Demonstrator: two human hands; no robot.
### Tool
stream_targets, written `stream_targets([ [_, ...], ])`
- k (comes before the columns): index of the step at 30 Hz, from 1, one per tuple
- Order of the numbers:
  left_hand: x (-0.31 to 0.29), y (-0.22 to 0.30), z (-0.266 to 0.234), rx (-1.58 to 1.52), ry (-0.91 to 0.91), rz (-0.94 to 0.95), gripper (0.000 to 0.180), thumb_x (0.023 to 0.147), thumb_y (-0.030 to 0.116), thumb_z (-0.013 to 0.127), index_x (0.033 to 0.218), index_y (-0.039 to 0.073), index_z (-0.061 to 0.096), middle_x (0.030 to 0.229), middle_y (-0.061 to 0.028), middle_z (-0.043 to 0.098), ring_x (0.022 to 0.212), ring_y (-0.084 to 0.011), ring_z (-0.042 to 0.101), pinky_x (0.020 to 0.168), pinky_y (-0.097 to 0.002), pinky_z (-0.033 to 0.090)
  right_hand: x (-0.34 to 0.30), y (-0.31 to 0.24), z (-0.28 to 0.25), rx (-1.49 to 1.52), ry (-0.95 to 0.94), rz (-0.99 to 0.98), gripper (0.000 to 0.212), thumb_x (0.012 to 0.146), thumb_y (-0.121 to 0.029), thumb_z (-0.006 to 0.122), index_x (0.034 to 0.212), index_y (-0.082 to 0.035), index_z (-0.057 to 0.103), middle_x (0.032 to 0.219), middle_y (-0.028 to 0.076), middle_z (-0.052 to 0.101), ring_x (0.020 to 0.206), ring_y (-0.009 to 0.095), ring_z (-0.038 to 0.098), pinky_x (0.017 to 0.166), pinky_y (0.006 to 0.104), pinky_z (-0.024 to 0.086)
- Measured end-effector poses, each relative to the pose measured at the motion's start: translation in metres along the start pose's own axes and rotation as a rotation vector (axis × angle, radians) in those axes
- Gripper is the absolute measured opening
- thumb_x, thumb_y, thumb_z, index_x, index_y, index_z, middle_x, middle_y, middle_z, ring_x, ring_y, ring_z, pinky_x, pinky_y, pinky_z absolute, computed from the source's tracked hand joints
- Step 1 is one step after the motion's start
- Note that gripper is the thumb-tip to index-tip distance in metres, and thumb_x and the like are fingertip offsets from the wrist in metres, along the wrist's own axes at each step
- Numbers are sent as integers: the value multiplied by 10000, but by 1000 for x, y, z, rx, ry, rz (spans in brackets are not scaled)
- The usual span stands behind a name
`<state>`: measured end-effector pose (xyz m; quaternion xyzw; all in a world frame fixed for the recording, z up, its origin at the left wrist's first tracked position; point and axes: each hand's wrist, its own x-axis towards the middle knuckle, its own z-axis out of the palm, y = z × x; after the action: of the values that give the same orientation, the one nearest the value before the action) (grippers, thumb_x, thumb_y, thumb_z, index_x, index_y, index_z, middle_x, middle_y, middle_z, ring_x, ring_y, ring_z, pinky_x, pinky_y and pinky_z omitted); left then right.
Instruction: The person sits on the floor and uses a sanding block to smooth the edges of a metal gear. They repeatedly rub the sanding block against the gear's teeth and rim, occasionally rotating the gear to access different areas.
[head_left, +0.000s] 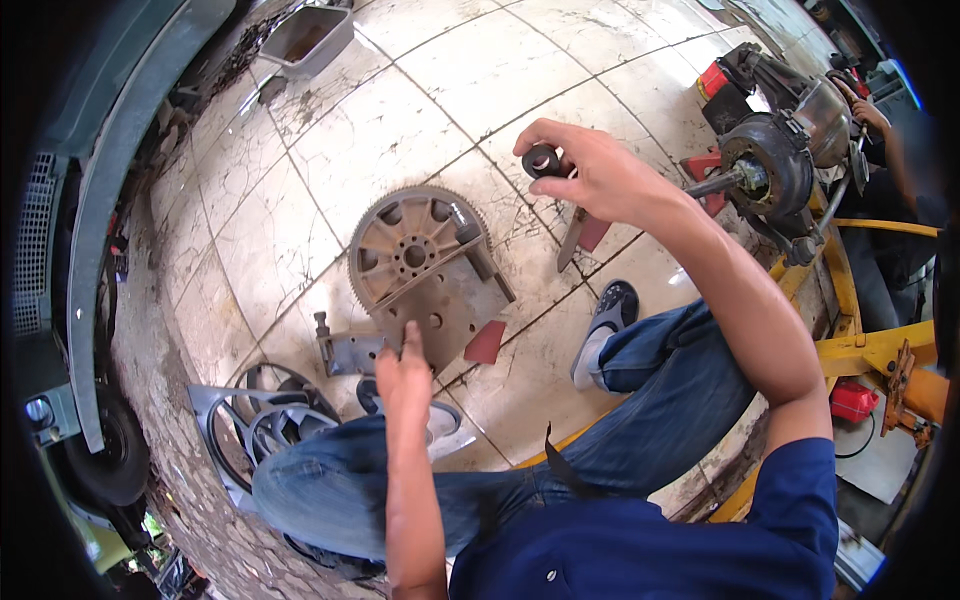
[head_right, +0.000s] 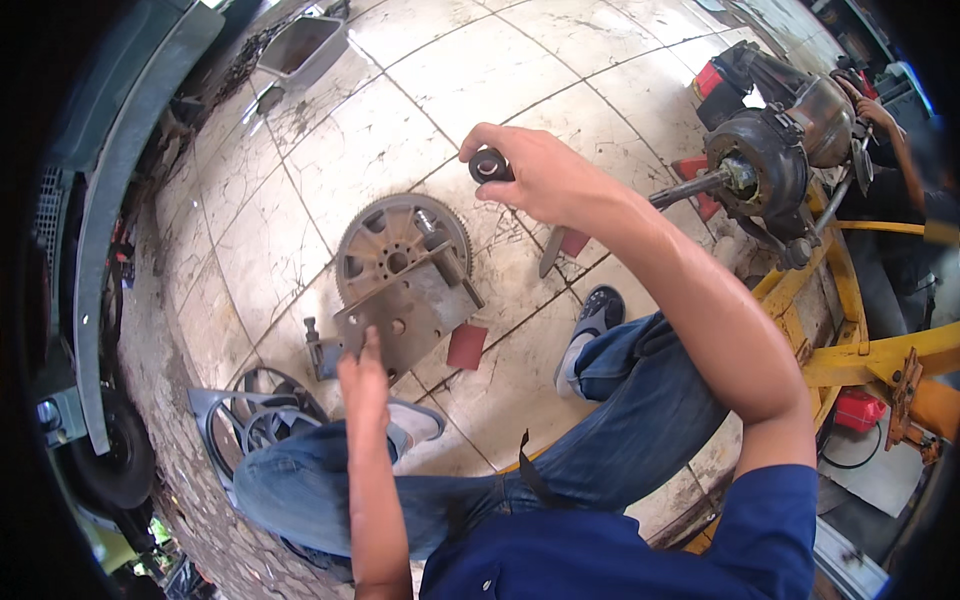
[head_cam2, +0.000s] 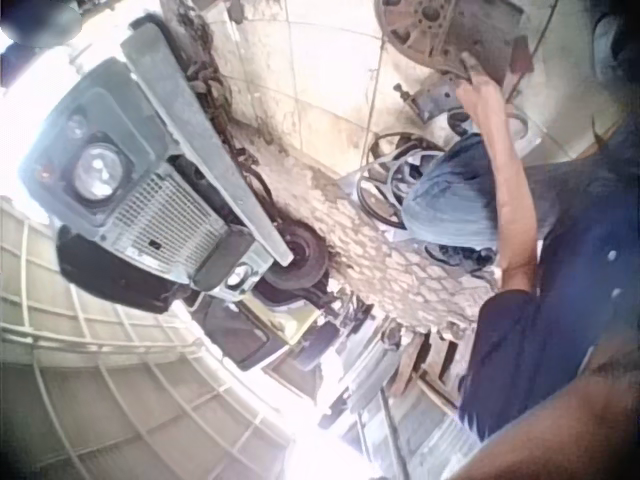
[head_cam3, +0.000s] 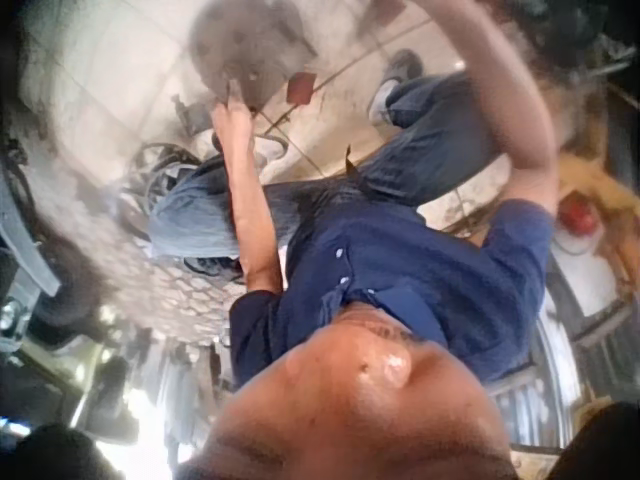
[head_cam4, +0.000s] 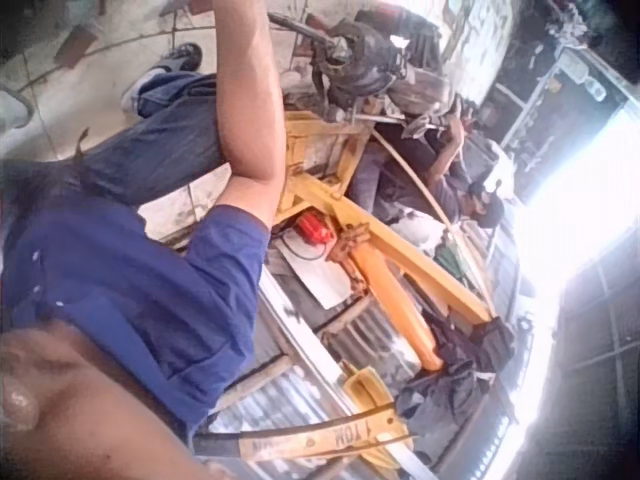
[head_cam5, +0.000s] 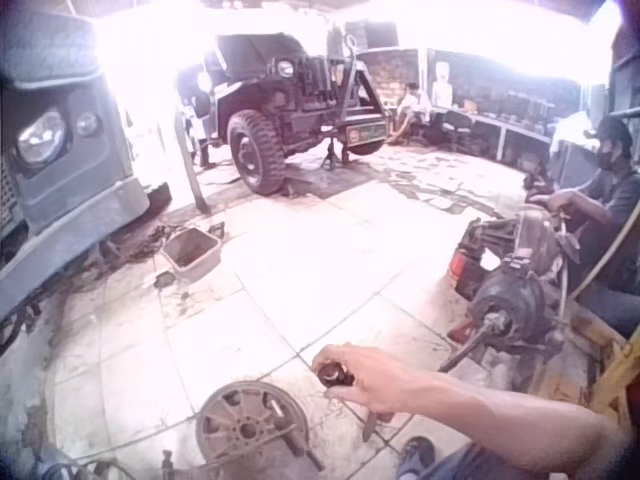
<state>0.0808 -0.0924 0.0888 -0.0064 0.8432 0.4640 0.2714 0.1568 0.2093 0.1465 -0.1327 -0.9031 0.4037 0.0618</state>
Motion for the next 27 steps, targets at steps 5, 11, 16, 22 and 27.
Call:
stream_targets([
  [5, -53, -15, -63, -437, -31, 10, 369, 986, 230, 594, 1201, -70, 589, 1106, -116, 650, 1003, -169, 580, 904, -309, 441, -1, -51, 22, 210, -174, 279, 281, 986, -209, 555, 1246, -105, 567, 1088, 110, 646, 895, 169, 646, 779, 312, 512],
  [11, -61, -2, -107, -297, -246, 126, 365, 957, 239, 643, 1175, -50, 606, 1070, -102, 656, 980, -157, 587, 892, -305, 444, -11, -51, 54, 482, -73, 83, 291, 992, -148, 553, 1262, -42, 580, 1187, 133, 645, 1024, 186, 643, 824, 292, 505],
  [16, -65, -5, -106, -234, -227, 156, 328, 1000, 230, 573, 1111, -76, 615, 993, -108, 681, 899, -145, 578, 835, -301, 454, -16, -51, 70, 434, -83, 137, 306, 945, -130, 627, 1226, -12, 606, 1158, 121, 663, 1087, 192, 628, 953, 308, 490],
  [22, -67, -4, -95, -110, -194, 222, 296, 1003, 232, 567, 1035, -55, 632, 757, -52, 633, 686, -96, 499, 640, -283, 447, -10, -42, 75, 445, -117, 179, 352, 918, -161, 667, 1225, -1, 604, 1167, 145, 661, 1116, 214, 621, 975, 333, 492],
  [27, -67, -6, -95, -32, -233, 176, 274, 1000, 203, 564, 1016, -62, 632, 691, -27, 596, 620, -85, 464, 574, -285, 417, -5, -32, 75, 384, -334, 219, 416, 917, -185, 679, 1265, 18, 576, 1178, 122, 639, 1027, 139, 610, 945, 293, 480],
])
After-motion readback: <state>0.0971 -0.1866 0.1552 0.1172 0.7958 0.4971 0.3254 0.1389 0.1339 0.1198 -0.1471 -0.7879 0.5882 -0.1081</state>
